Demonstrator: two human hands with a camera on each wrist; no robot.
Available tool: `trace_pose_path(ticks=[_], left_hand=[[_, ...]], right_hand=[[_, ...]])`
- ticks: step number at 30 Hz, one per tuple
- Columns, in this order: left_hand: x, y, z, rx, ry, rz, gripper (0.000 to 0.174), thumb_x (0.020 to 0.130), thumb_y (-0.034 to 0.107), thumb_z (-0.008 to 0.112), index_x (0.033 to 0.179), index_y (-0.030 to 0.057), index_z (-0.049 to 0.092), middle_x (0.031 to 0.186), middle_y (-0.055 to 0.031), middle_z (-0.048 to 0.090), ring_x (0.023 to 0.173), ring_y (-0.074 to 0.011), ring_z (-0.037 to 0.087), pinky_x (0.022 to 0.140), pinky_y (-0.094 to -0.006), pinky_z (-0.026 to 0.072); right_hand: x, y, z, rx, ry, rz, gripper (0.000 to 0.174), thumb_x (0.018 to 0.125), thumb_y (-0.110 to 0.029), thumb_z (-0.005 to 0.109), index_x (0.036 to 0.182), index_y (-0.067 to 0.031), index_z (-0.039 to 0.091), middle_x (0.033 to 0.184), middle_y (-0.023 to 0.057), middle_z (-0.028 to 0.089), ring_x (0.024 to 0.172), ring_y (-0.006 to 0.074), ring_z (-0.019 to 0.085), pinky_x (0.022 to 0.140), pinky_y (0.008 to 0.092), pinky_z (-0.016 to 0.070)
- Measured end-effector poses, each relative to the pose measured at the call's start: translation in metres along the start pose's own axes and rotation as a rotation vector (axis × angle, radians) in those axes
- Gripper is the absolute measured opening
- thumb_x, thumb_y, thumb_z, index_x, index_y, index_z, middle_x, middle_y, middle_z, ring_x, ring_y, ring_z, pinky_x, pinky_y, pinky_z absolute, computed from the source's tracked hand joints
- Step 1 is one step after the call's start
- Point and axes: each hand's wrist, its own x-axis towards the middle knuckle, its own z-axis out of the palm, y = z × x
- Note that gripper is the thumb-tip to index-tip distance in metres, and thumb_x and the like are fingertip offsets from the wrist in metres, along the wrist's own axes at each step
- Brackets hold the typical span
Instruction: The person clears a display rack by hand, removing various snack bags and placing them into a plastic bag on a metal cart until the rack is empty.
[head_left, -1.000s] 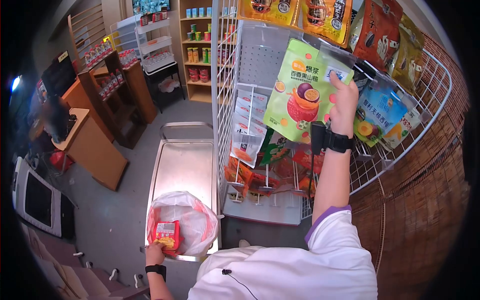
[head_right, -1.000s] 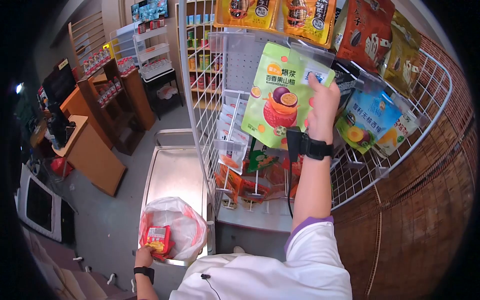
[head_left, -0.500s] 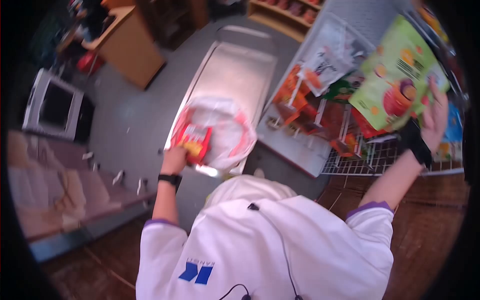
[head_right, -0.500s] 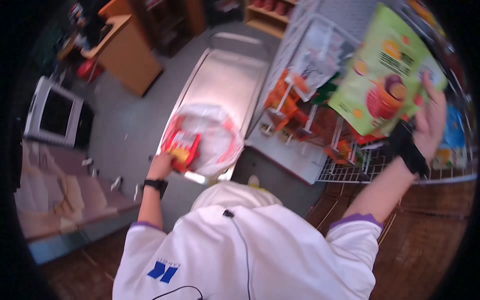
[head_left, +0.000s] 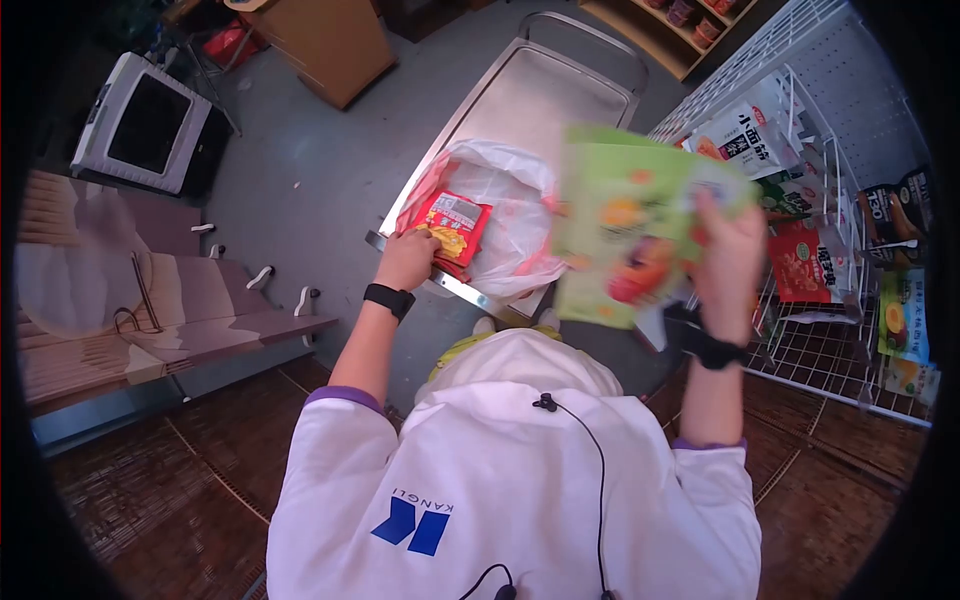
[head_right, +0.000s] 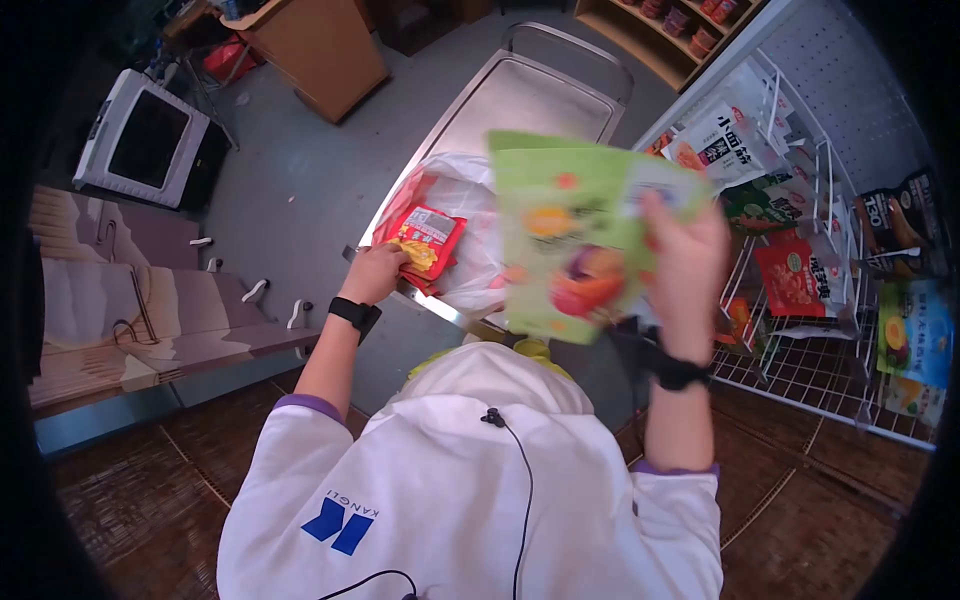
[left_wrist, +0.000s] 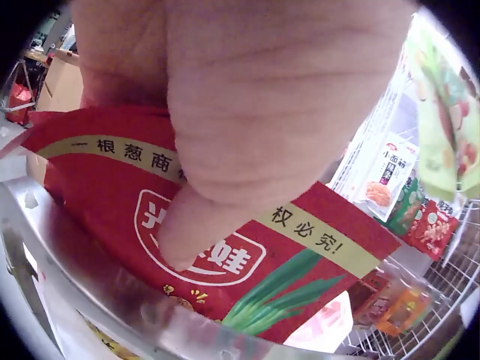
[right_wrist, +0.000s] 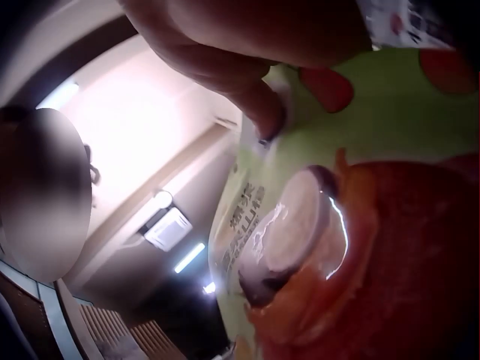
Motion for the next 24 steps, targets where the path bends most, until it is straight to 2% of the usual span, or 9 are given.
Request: trace_pose_path(ticks=[4, 9, 10, 12, 13, 15, 18, 22, 24], left_hand=[[-0.001, 0.000, 0.001, 0.015, -0.022, -0.007, 0.018, 0.070, 0.011, 0.064, 0.087, 0.0131, 0.067, 0.094, -0.0038, 0.063, 0.095, -0.0218, 0.061, 0.084, -0.0437, 0.0458], [-0.001, -0.002, 0.002, 0.025, -0.003, -0.001, 0.016, 0.072, 0.011, 0.062, 0.087, 0.0125, 0.067, 0.093, -0.0042, 0.064, 0.093, -0.0226, 0.062, 0.082, -0.0433, 0.0461], [-0.001, -0.002, 0.001, 0.027, -0.008, -0.002, 0.016, 0.072, 0.011, 0.062, 0.087, 0.0125, 0.067, 0.093, -0.0042, 0.064, 0.093, -0.0226, 0.062, 0.082, -0.0433, 0.0461], [-0.001, -0.002, -0.001, 0.032, -0.022, -0.003, 0.016, 0.073, 0.011, 0.060, 0.087, 0.0122, 0.067, 0.092, -0.0047, 0.064, 0.091, -0.0234, 0.063, 0.081, -0.0428, 0.0462], [0.000, -0.002, 0.000, 0.031, -0.027, -0.004, 0.016, 0.073, 0.011, 0.060, 0.087, 0.0122, 0.067, 0.092, -0.0047, 0.064, 0.091, -0.0234, 0.063, 0.081, -0.0428, 0.0462], [0.002, 0.000, -0.002, 0.057, -0.036, -0.010, 0.016, 0.071, 0.011, 0.062, 0.086, 0.0117, 0.067, 0.092, -0.0051, 0.064, 0.091, -0.0244, 0.063, 0.081, -0.0427, 0.0462], [0.004, 0.005, -0.013, 0.073, -0.115, -0.021, 0.017, 0.075, 0.008, 0.058, 0.090, 0.0107, 0.065, 0.093, -0.0065, 0.063, 0.093, -0.0257, 0.062, 0.080, -0.0433, 0.0466], [0.002, 0.011, -0.026, -0.005, -0.159, 0.046, 0.027, 0.071, 0.012, 0.063, 0.099, 0.0105, 0.064, 0.099, -0.0090, 0.063, 0.097, -0.0285, 0.061, 0.088, -0.0466, 0.0435], [0.002, 0.014, -0.025, -0.090, -0.114, 0.165, 0.044, 0.069, 0.018, 0.070, 0.111, 0.0106, 0.059, 0.106, -0.0109, 0.062, 0.105, -0.0301, 0.058, 0.096, -0.0497, 0.0371]], right_hand=[[0.008, 0.113, 0.050, 0.074, -0.267, 0.050, 0.011, 0.087, -0.004, 0.060, 0.098, -0.0063, 0.056, 0.086, 0.0001, 0.059, 0.077, 0.0064, 0.055, 0.069, 0.0221, 0.0443], [-0.019, 0.228, 0.062, -0.099, -0.331, 0.096, 0.015, 0.086, -0.008, 0.061, 0.101, -0.0090, 0.057, 0.085, -0.0008, 0.056, 0.076, 0.0077, 0.054, 0.069, 0.0215, 0.0437], [-0.028, 0.226, 0.060, -0.095, -0.330, 0.100, 0.015, 0.086, -0.008, 0.061, 0.101, -0.0090, 0.057, 0.085, -0.0008, 0.056, 0.076, 0.0077, 0.054, 0.069, 0.0215, 0.0437], [-0.052, 0.218, 0.047, -0.020, -0.327, 0.529, 0.017, 0.085, -0.010, 0.063, 0.101, -0.0085, 0.058, 0.087, -0.0013, 0.057, 0.078, 0.0083, 0.054, 0.068, 0.0221, 0.0443], [-0.058, 0.221, 0.037, -0.019, -0.327, 0.534, 0.017, 0.085, -0.010, 0.063, 0.101, -0.0085, 0.058, 0.087, -0.0013, 0.057, 0.078, 0.0083, 0.054, 0.068, 0.0221, 0.0443], [-0.068, 0.228, 0.015, 0.010, -0.597, 0.622, 0.016, 0.086, -0.010, 0.062, 0.102, -0.0090, 0.058, 0.098, -0.0015, 0.059, 0.089, 0.0089, 0.056, 0.071, 0.0238, 0.0449], [-0.081, 0.223, 0.002, -0.045, -0.771, 0.774, 0.017, 0.085, -0.010, 0.063, 0.102, -0.0086, 0.058, 0.097, -0.0015, 0.060, 0.088, 0.0093, 0.056, 0.071, 0.0241, 0.0452], [-0.078, 0.219, 0.014, 0.093, -0.563, 0.672, 0.016, 0.084, -0.010, 0.064, 0.099, -0.0086, 0.059, 0.092, -0.0024, 0.058, 0.085, 0.0085, 0.055, 0.075, 0.0230, 0.0440], [-0.073, 0.223, 0.020, 0.070, -0.609, 0.635, 0.016, 0.084, -0.010, 0.064, 0.099, -0.0088, 0.059, 0.089, -0.0027, 0.056, 0.083, 0.0082, 0.053, 0.072, 0.0232, 0.0432]])
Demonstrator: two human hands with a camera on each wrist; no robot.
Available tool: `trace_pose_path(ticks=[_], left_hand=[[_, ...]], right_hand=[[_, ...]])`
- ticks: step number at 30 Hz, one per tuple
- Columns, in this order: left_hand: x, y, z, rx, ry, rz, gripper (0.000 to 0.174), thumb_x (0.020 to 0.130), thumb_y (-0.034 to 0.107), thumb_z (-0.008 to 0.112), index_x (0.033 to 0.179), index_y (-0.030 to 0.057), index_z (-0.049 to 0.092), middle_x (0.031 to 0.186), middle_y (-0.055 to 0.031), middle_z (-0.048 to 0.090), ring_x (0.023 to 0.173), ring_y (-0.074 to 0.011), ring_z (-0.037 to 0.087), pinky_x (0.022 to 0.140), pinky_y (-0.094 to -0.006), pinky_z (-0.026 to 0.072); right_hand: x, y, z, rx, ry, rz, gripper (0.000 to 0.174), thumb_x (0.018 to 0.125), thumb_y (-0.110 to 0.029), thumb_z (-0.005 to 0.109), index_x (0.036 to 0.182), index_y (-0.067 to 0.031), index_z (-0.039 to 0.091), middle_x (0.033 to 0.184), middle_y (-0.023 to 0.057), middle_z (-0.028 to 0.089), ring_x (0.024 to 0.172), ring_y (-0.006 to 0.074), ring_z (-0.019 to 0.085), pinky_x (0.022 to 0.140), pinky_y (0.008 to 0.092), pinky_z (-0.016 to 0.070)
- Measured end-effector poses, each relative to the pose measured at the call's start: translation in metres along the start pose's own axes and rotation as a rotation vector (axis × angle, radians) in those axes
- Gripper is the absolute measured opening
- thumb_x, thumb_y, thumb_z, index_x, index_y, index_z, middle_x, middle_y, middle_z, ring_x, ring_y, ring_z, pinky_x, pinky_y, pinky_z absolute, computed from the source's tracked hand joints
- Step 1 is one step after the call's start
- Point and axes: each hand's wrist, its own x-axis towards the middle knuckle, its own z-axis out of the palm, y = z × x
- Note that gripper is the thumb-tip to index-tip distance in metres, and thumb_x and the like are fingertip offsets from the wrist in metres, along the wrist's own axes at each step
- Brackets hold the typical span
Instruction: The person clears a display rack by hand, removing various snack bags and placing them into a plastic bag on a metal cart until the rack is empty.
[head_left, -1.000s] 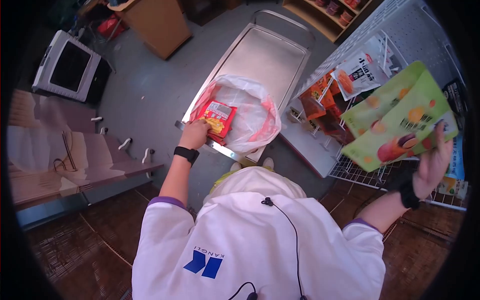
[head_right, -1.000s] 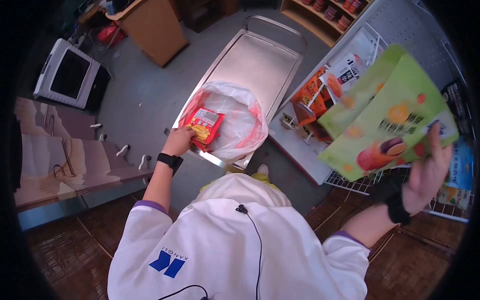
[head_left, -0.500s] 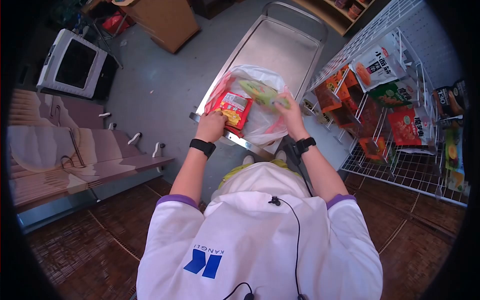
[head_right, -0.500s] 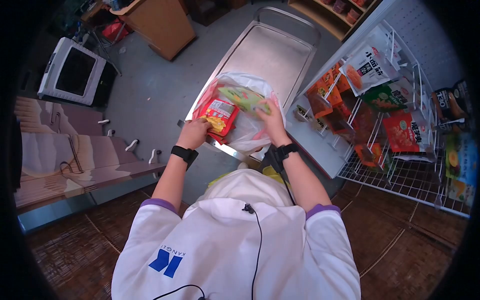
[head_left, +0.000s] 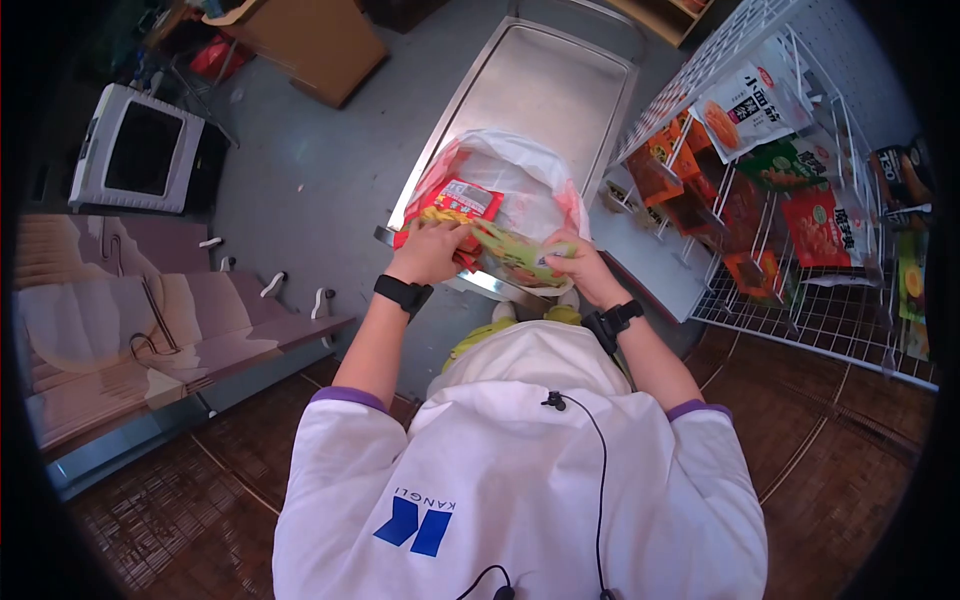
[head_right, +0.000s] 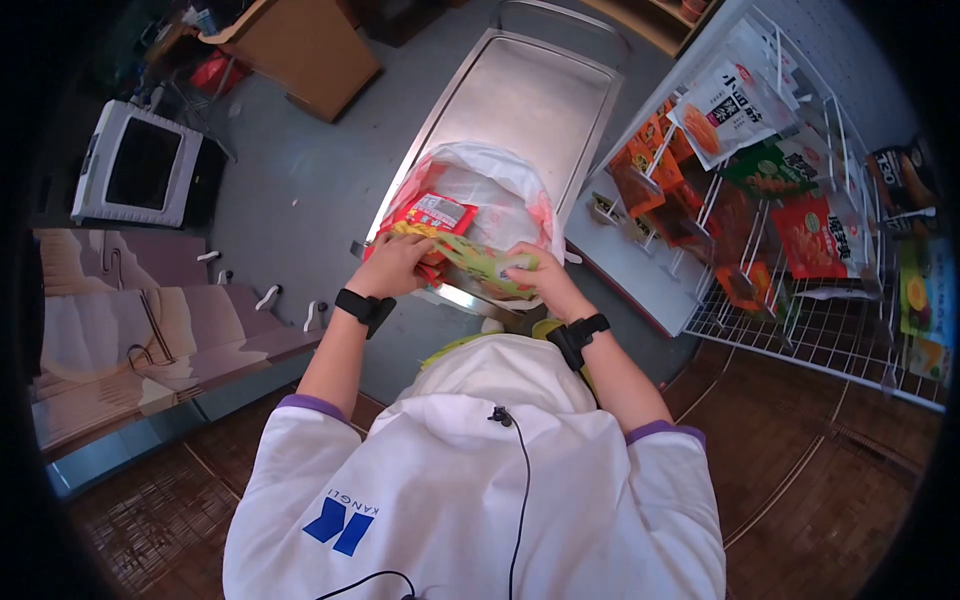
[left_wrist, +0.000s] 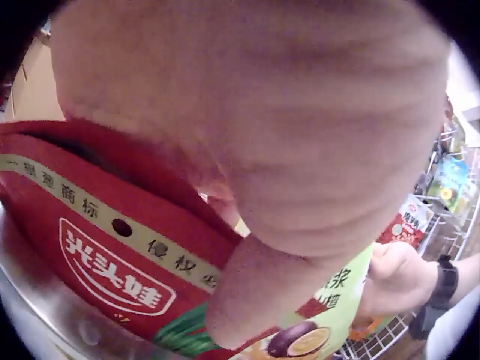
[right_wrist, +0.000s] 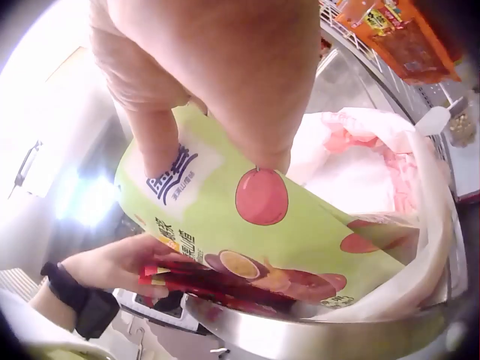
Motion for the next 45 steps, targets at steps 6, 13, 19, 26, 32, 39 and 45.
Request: trace_pose_path(ticks=[6, 13, 19, 26, 32, 39, 45], left_hand=[[0.011, 0.010, -0.015, -0.296, -0.231, -0.140, 0.060, 0.069, 0.030, 0.075, 0.121, 0.0104, 0.050, 0.123, -0.0110, 0.054, 0.121, -0.0292, 0.047, 0.104, -0.0518, 0.0294], [0.004, 0.027, -0.020, -0.008, -0.254, 0.051, 0.078, 0.068, 0.033, 0.076, 0.136, 0.0184, 0.040, 0.138, -0.0104, 0.044, 0.128, -0.0336, 0.040, 0.104, -0.0608, 0.0250], [0.004, -0.004, 0.011, 0.201, -0.181, -0.089, 0.060, 0.073, 0.028, 0.070, 0.129, 0.0169, 0.051, 0.124, -0.0137, 0.055, 0.119, -0.0309, 0.050, 0.097, -0.0530, 0.0351], [0.000, 0.001, -0.024, 0.208, -0.130, 0.095, 0.035, 0.075, 0.013, 0.063, 0.110, 0.0102, 0.062, 0.091, -0.0096, 0.065, 0.093, -0.0255, 0.062, 0.095, -0.0455, 0.0391], [0.007, 0.000, -0.034, -0.226, -0.370, -0.042, 0.065, 0.078, 0.048, 0.065, 0.131, 0.0134, 0.048, 0.117, -0.0178, 0.056, 0.110, -0.0318, 0.056, 0.101, -0.0417, 0.0381], [0.069, -0.003, -0.038, -0.407, -0.684, -0.129, 0.088, 0.078, 0.074, 0.048, 0.136, 0.0079, 0.043, 0.127, -0.0183, 0.054, 0.123, -0.0300, 0.047, 0.102, -0.0387, 0.0364], [0.124, -0.033, -0.003, -0.573, -0.753, -0.304, 0.089, 0.076, 0.079, 0.043, 0.137, 0.0149, 0.045, 0.126, -0.0186, 0.055, 0.124, -0.0306, 0.045, 0.104, -0.0382, 0.0339]], right_hand=[[-0.003, 0.007, 0.002, -0.174, -0.173, 0.090, 0.011, 0.084, -0.010, 0.063, 0.095, -0.0088, 0.059, 0.088, -0.0028, 0.055, 0.083, 0.0077, 0.052, 0.074, 0.0222, 0.0428], [-0.005, -0.002, 0.003, -0.183, -0.233, 0.137, 0.014, 0.082, -0.011, 0.064, 0.095, -0.0083, 0.058, 0.092, -0.0013, 0.056, 0.085, 0.0093, 0.052, 0.075, 0.0234, 0.0432], [-0.002, 0.001, -0.013, -0.283, -0.331, 0.040, 0.036, 0.077, -0.006, 0.068, 0.110, -0.0091, 0.054, 0.121, 0.0050, 0.050, 0.113, 0.0165, 0.045, 0.096, 0.0297, 0.0371], [0.001, 0.036, -0.028, -0.672, -0.351, -0.198, 0.074, 0.079, 0.004, 0.061, 0.144, -0.0153, 0.031, 0.145, 0.0116, 0.035, 0.135, 0.0252, 0.030, 0.111, 0.0360, 0.0241], [-0.001, 0.029, -0.022, -0.667, -0.344, -0.146, 0.072, 0.077, 0.010, 0.058, 0.142, -0.0137, 0.035, 0.143, 0.0122, 0.037, 0.133, 0.0246, 0.033, 0.109, 0.0328, 0.0268], [0.002, 0.019, -0.025, -0.583, -0.300, -0.154, 0.075, 0.074, 0.017, 0.053, 0.141, -0.0137, 0.037, 0.141, 0.0120, 0.039, 0.130, 0.0235, 0.038, 0.106, 0.0323, 0.0313], [-0.001, 0.027, -0.026, -0.688, -0.294, -0.226, 0.071, 0.073, 0.019, 0.047, 0.136, -0.0139, 0.045, 0.137, 0.0113, 0.045, 0.125, 0.0262, 0.044, 0.104, 0.0328, 0.0347]])
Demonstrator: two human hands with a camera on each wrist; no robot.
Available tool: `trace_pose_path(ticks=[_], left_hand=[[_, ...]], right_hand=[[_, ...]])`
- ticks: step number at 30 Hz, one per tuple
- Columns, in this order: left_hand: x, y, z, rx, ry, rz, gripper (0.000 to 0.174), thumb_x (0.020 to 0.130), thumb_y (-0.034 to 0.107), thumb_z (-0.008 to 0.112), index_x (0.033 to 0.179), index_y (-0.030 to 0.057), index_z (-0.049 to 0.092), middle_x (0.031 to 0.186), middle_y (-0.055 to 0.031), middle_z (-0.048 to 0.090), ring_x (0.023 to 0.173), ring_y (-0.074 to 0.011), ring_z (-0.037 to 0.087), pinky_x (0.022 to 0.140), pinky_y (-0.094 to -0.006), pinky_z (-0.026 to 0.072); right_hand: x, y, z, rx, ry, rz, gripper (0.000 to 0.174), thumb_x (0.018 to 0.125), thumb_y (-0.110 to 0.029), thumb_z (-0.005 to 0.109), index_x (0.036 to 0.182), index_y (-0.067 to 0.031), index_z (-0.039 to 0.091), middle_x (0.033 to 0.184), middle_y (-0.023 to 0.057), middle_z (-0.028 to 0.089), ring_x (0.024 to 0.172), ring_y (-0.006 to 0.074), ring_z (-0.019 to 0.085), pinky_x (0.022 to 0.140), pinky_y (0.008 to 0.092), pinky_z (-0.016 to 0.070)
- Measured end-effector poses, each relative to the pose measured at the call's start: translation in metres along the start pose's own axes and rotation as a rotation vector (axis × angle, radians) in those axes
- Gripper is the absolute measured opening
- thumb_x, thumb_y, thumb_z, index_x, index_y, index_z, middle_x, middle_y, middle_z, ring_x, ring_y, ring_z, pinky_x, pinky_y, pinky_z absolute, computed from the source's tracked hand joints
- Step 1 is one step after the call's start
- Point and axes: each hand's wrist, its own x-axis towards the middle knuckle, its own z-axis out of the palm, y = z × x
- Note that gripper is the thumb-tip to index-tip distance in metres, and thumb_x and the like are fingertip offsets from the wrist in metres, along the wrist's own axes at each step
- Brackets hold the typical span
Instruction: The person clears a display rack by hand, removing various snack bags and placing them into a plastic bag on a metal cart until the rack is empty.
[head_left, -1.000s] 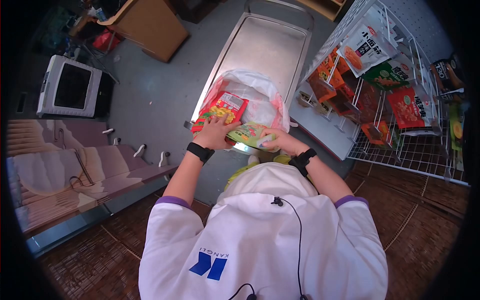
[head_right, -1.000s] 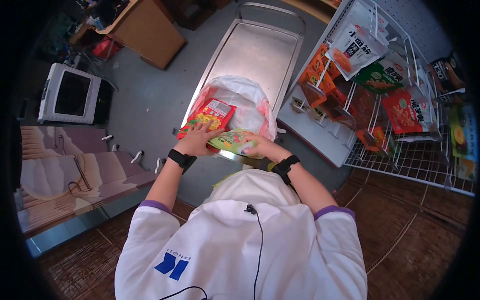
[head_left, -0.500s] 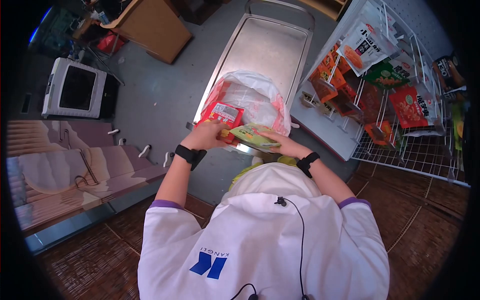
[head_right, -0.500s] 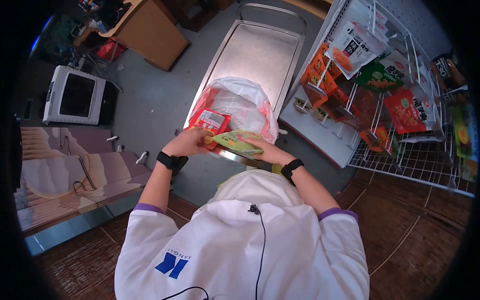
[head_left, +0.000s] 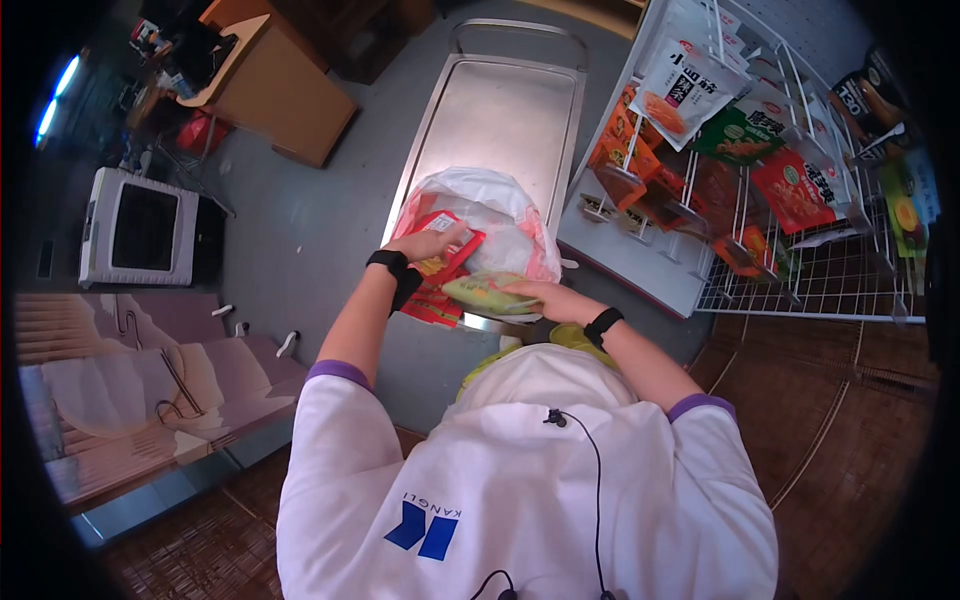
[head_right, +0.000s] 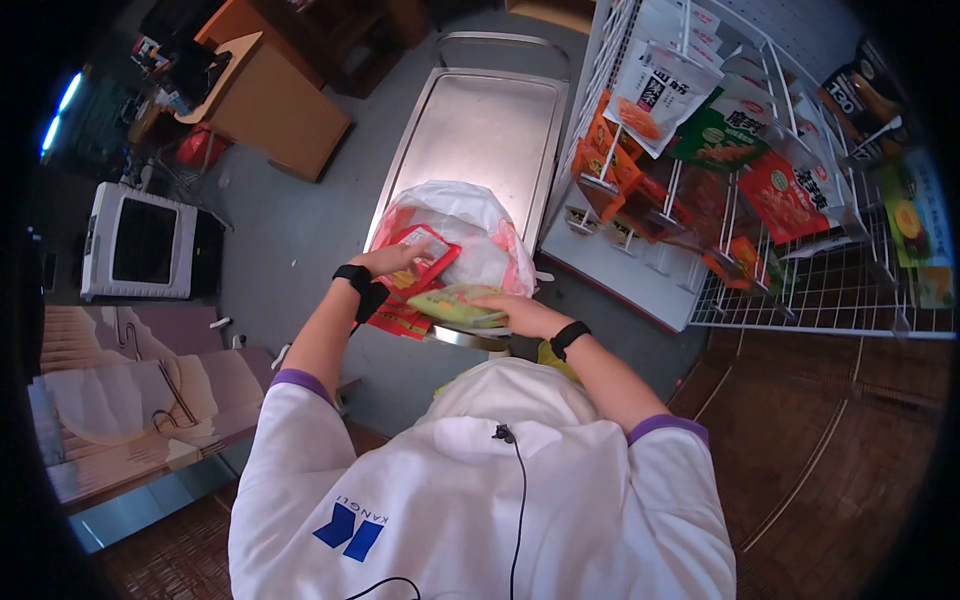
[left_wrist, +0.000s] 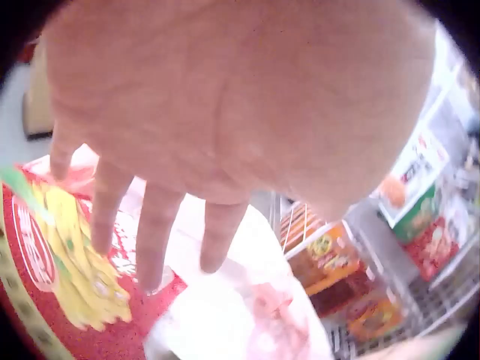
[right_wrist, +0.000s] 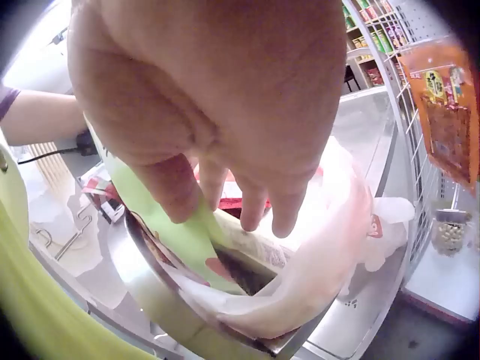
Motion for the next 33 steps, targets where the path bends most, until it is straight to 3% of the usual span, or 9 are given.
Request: trace_pose_path(ticks=[3, 12, 14, 16, 19, 22, 24, 28, 33], left_hand=[[-0.003, 0.013, 0.031, 0.751, 0.347, -0.024, 0.089, 0.074, 0.079, 0.046, 0.142, 0.0230, 0.037, 0.138, -0.0192, 0.043, 0.125, -0.0345, 0.044, 0.103, -0.0423, 0.0334], [0.050, 0.019, 0.040, 1.028, 0.433, 0.065, 0.091, 0.069, 0.084, 0.040, 0.140, 0.0282, 0.039, 0.147, -0.0097, 0.033, 0.136, -0.0354, 0.028, 0.104, -0.0655, 0.0167], [0.049, 0.038, 0.043, 0.837, 0.264, -0.118, 0.096, 0.066, 0.089, 0.033, 0.139, 0.0285, 0.040, 0.149, -0.0131, 0.029, 0.137, -0.0409, 0.023, 0.102, -0.0694, 0.0135], [0.047, 0.053, 0.050, 0.868, 0.181, -0.195, 0.101, 0.063, 0.091, 0.034, 0.140, 0.0271, 0.039, 0.148, -0.0157, 0.029, 0.136, -0.0435, 0.023, 0.102, -0.0700, 0.0132], [0.052, 0.043, 0.063, 0.886, 0.041, -0.260, 0.110, 0.056, 0.092, 0.041, 0.140, 0.0223, 0.040, 0.146, -0.0230, 0.029, 0.133, -0.0493, 0.023, 0.099, -0.0725, 0.0136], [0.052, 0.034, 0.080, 0.868, 0.099, -0.193, 0.112, 0.053, 0.090, 0.049, 0.139, 0.0177, 0.042, 0.147, -0.0200, 0.030, 0.134, -0.0488, 0.022, 0.098, -0.0732, 0.0154], [0.050, 0.033, 0.081, 0.856, 0.099, -0.194, 0.113, 0.053, 0.090, 0.049, 0.140, 0.0178, 0.041, 0.147, -0.0185, 0.031, 0.135, -0.0481, 0.020, 0.098, -0.0733, 0.0153], [0.045, 0.034, 0.080, 0.829, 0.098, -0.245, 0.106, 0.056, 0.090, 0.046, 0.137, 0.0208, 0.045, 0.148, -0.0147, 0.029, 0.138, -0.0452, 0.015, 0.098, -0.0748, 0.0127], [0.033, 0.031, 0.087, 0.801, 0.134, -0.256, 0.089, 0.063, 0.089, 0.037, 0.128, 0.0309, 0.055, 0.145, -0.0142, 0.035, 0.137, -0.0437, 0.017, 0.098, -0.0750, 0.0094]], right_hand=[[0.000, -0.016, 0.003, -0.058, -0.033, -0.001, 0.068, 0.074, 0.016, 0.050, 0.135, -0.0149, 0.047, 0.132, 0.0137, 0.050, 0.122, 0.0295, 0.047, 0.102, 0.0340, 0.0363], [0.003, -0.018, -0.008, -0.037, -0.065, -0.007, 0.072, 0.066, 0.018, 0.042, 0.130, -0.0140, 0.051, 0.125, 0.0134, 0.055, 0.118, 0.0292, 0.050, 0.099, 0.0347, 0.0385], [0.018, -0.019, -0.019, -0.020, -0.074, -0.059, 0.066, 0.069, 0.015, 0.043, 0.128, -0.0132, 0.054, 0.120, 0.0143, 0.057, 0.114, 0.0286, 0.053, 0.096, 0.0348, 0.0411], [0.044, -0.035, -0.049, -0.376, -0.188, 0.479, 0.049, 0.074, 0.006, 0.048, 0.119, -0.0111, 0.060, 0.109, 0.0160, 0.062, 0.100, 0.0287, 0.060, 0.088, 0.0366, 0.0462], [0.080, -0.012, -0.071, -0.504, 0.578, 0.065, 0.028, 0.080, -0.003, 0.052, 0.107, -0.0041, 0.063, 0.103, 0.0183, 0.063, 0.095, 0.0347, 0.060, 0.083, 0.0386, 0.0482], [0.125, -0.005, -0.068, -0.350, 0.458, 0.083, 0.029, 0.082, -0.006, 0.054, 0.110, -0.0035, 0.062, 0.105, 0.0188, 0.063, 0.101, 0.0346, 0.059, 0.088, 0.0382, 0.0463], [0.155, 0.005, -0.047, -0.153, 0.015, 0.204, 0.036, 0.086, -0.012, 0.053, 0.122, -0.0073, 0.056, 0.123, 0.0159, 0.056, 0.110, 0.0346, 0.055, 0.094, 0.0388, 0.0439], [0.182, 0.036, -0.016, -0.702, -0.094, 0.150, 0.050, 0.090, -0.023, 0.049, 0.139, -0.0153, 0.038, 0.149, 0.0046, 0.030, 0.122, 0.0381, 0.045, 0.102, 0.0442, 0.0382], [0.179, 0.081, -0.042, -0.739, -0.055, 0.000, 0.055, 0.087, -0.021, 0.055, 0.139, -0.0211, 0.038, 0.145, 0.0086, 0.035, 0.121, 0.0322, 0.048, 0.098, 0.0406, 0.0430]])
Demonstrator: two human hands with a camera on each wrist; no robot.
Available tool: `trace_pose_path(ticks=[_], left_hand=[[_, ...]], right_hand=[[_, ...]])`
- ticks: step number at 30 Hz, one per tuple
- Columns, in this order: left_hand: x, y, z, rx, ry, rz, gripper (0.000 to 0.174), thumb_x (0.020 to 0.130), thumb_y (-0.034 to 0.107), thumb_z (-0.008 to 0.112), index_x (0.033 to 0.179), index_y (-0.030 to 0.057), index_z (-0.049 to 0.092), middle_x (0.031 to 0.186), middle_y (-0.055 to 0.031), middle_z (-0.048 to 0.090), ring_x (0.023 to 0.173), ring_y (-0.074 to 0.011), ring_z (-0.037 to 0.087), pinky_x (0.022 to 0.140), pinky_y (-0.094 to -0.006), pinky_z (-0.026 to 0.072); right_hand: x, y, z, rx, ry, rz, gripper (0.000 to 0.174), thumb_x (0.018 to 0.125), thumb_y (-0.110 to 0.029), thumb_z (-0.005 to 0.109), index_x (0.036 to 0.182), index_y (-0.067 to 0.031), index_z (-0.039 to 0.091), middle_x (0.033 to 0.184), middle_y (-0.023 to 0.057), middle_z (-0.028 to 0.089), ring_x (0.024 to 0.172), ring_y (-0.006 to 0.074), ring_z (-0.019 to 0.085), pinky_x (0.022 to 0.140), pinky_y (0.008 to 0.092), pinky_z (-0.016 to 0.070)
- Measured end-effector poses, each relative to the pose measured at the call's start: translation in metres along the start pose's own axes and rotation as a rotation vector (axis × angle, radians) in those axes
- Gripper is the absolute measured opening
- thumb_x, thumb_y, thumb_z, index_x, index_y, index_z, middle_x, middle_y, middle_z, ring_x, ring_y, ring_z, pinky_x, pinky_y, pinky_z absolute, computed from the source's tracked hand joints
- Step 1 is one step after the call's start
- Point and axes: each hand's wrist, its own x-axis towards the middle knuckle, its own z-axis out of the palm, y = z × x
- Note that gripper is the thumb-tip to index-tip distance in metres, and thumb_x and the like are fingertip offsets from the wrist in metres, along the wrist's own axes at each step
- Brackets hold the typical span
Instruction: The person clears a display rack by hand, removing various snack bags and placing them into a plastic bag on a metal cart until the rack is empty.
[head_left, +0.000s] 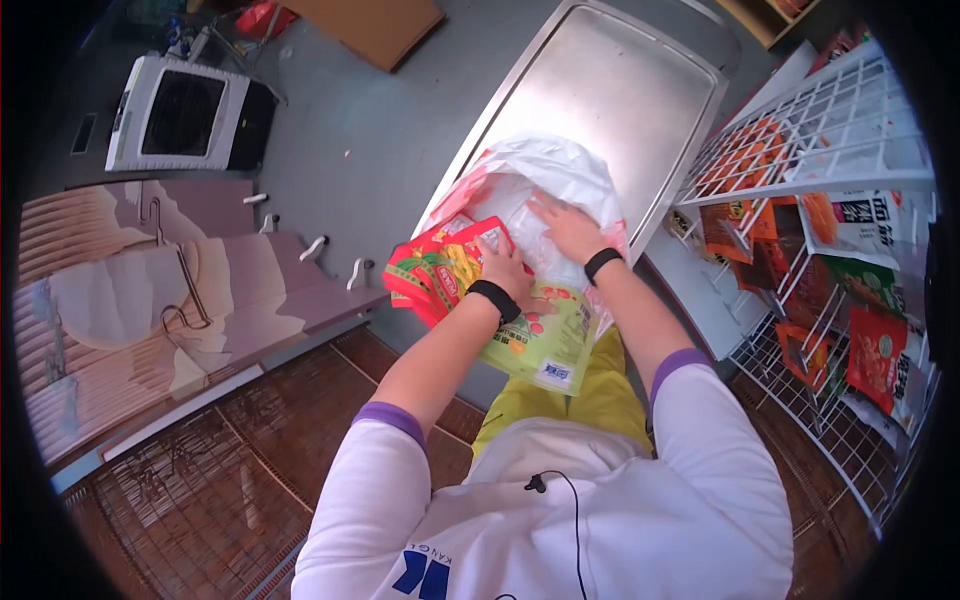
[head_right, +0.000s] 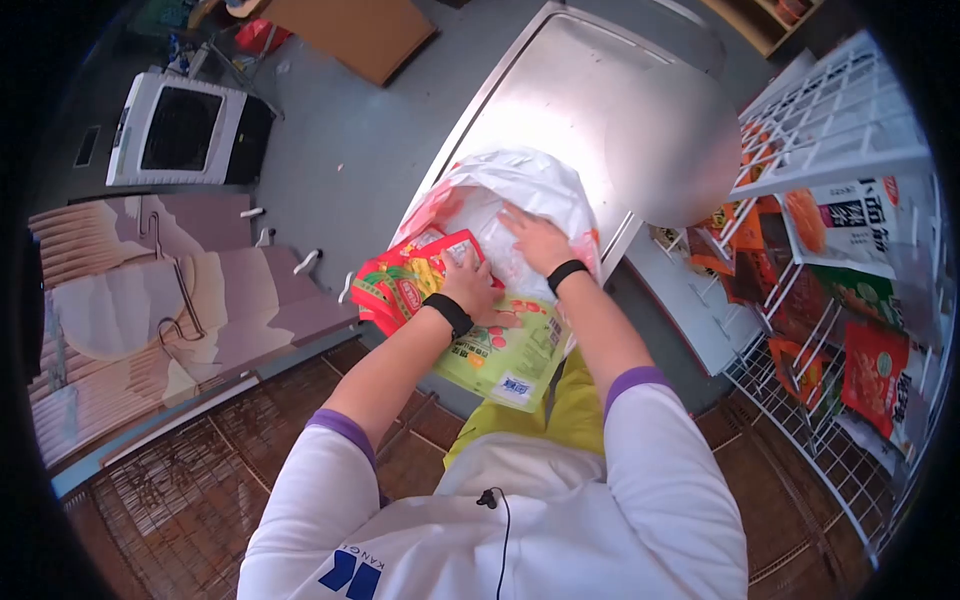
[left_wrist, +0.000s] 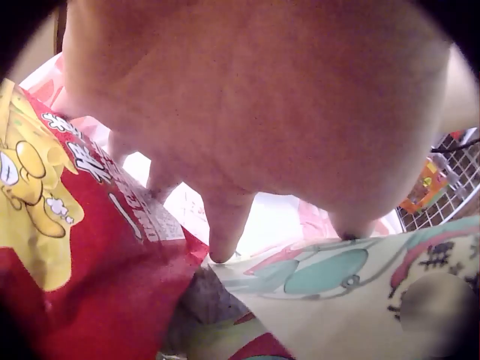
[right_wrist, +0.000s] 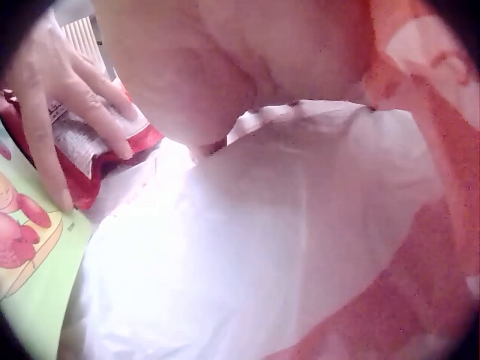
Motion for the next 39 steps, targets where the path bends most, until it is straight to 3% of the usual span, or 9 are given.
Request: trace_pose_path(ticks=[11, 12, 15, 22, 30, 31, 32, 34, 39], left_hand=[[0.010, 0.005, -0.003, -0.004, -0.114, -0.069, 0.089, 0.065, 0.087, 0.039, 0.126, 0.0246, 0.058, 0.141, -0.0113, 0.041, 0.136, -0.0387, 0.022, 0.096, -0.0742, 0.0174], [0.015, 0.000, 0.001, -0.085, -0.089, -0.028, 0.109, 0.057, 0.086, 0.052, 0.126, 0.0013, 0.055, 0.136, -0.0162, 0.047, 0.135, -0.0434, 0.023, 0.096, -0.0737, 0.0187], [0.006, -0.007, -0.004, -0.046, -0.030, 0.037, 0.092, 0.059, 0.089, 0.046, 0.126, 0.0273, 0.057, 0.143, -0.0114, 0.040, 0.136, -0.0445, 0.018, 0.096, -0.0740, 0.0177], [0.003, -0.020, -0.008, -0.159, 0.100, 0.130, 0.089, 0.066, 0.085, 0.045, 0.131, 0.0240, 0.052, 0.144, -0.0136, 0.037, 0.135, -0.0365, 0.028, 0.103, -0.0642, 0.0244], [-0.003, -0.040, -0.021, -0.117, 0.106, 0.049, 0.079, 0.070, 0.079, 0.048, 0.127, 0.0245, 0.056, 0.141, -0.0082, 0.043, 0.135, -0.0336, 0.028, 0.102, -0.0711, 0.0094], [-0.020, -0.037, -0.032, -0.043, 0.145, 0.059, 0.071, 0.077, 0.073, 0.047, 0.125, 0.0215, 0.057, 0.137, -0.0088, 0.048, 0.129, -0.0314, 0.039, 0.102, -0.0633, 0.0244], [-0.009, -0.047, -0.024, -0.041, 0.160, 0.056, 0.071, 0.077, 0.073, 0.047, 0.125, 0.0215, 0.057, 0.137, -0.0088, 0.048, 0.129, -0.0314, 0.039, 0.102, -0.0633, 0.0244], [0.009, -0.068, -0.015, -0.271, 0.209, 0.136, 0.075, 0.074, 0.075, 0.047, 0.127, 0.0225, 0.056, 0.141, -0.0084, 0.042, 0.136, -0.0315, 0.028, 0.104, -0.0672, 0.0104], [-0.039, -0.068, -0.024, -0.491, 0.588, 0.310, 0.054, 0.085, 0.043, 0.061, 0.124, 0.0078, 0.055, 0.118, -0.0192, 0.059, 0.107, -0.0343, 0.057, 0.091, -0.0397, 0.0458]], right_hand=[[0.014, 0.024, -0.003, 0.307, -0.005, 0.174, 0.063, 0.083, -0.013, 0.058, 0.141, -0.0235, 0.035, 0.128, 0.0193, 0.052, 0.108, 0.0344, 0.057, 0.093, 0.0413, 0.0464], [0.016, 0.014, -0.004, 0.240, 0.011, 0.251, 0.058, 0.083, -0.007, 0.054, 0.138, -0.0196, 0.040, 0.117, 0.0202, 0.059, 0.102, 0.0349, 0.060, 0.090, 0.0429, 0.0480], [-0.001, -0.019, -0.019, 0.081, 0.204, 0.112, 0.038, 0.082, -0.009, 0.051, 0.119, -0.0081, 0.056, 0.108, 0.0152, 0.063, 0.094, 0.0322, 0.063, 0.084, 0.0420, 0.0502], [-0.087, -0.062, -0.052, 0.519, 0.328, 0.109, 0.040, 0.084, -0.009, 0.057, 0.123, -0.0041, 0.051, 0.118, 0.0166, 0.055, 0.109, 0.0334, 0.054, 0.091, 0.0399, 0.0446], [-0.234, -0.065, -0.109, 0.617, 0.514, 0.381, 0.028, 0.088, -0.009, 0.056, 0.116, -0.0033, 0.058, 0.100, 0.0122, 0.064, 0.091, 0.0221, 0.064, 0.081, 0.0323, 0.0500], [-0.248, -0.059, -0.109, 0.675, 0.595, 0.409, 0.027, 0.089, -0.009, 0.056, 0.115, -0.0029, 0.058, 0.098, 0.0106, 0.065, 0.090, 0.0191, 0.064, 0.080, 0.0308, 0.0501], [-0.262, -0.052, -0.110, 0.733, 0.674, 0.434, 0.026, 0.089, -0.009, 0.056, 0.115, -0.0025, 0.058, 0.095, 0.0090, 0.066, 0.089, 0.0161, 0.063, 0.079, 0.0293, 0.0502], [-0.285, -0.046, -0.127, 0.775, 0.855, 0.503, 0.022, 0.091, -0.007, 0.053, 0.112, -0.0014, 0.059, 0.093, 0.0069, 0.065, 0.086, 0.0139, 0.063, 0.079, 0.0282, 0.0500], [-0.315, -0.031, -0.176, 0.876, 1.323, 0.381, 0.016, 0.091, -0.004, 0.053, 0.107, -0.0001, 0.057, 0.093, 0.0068, 0.064, 0.086, 0.0126, 0.061, 0.079, 0.0266, 0.0500]])
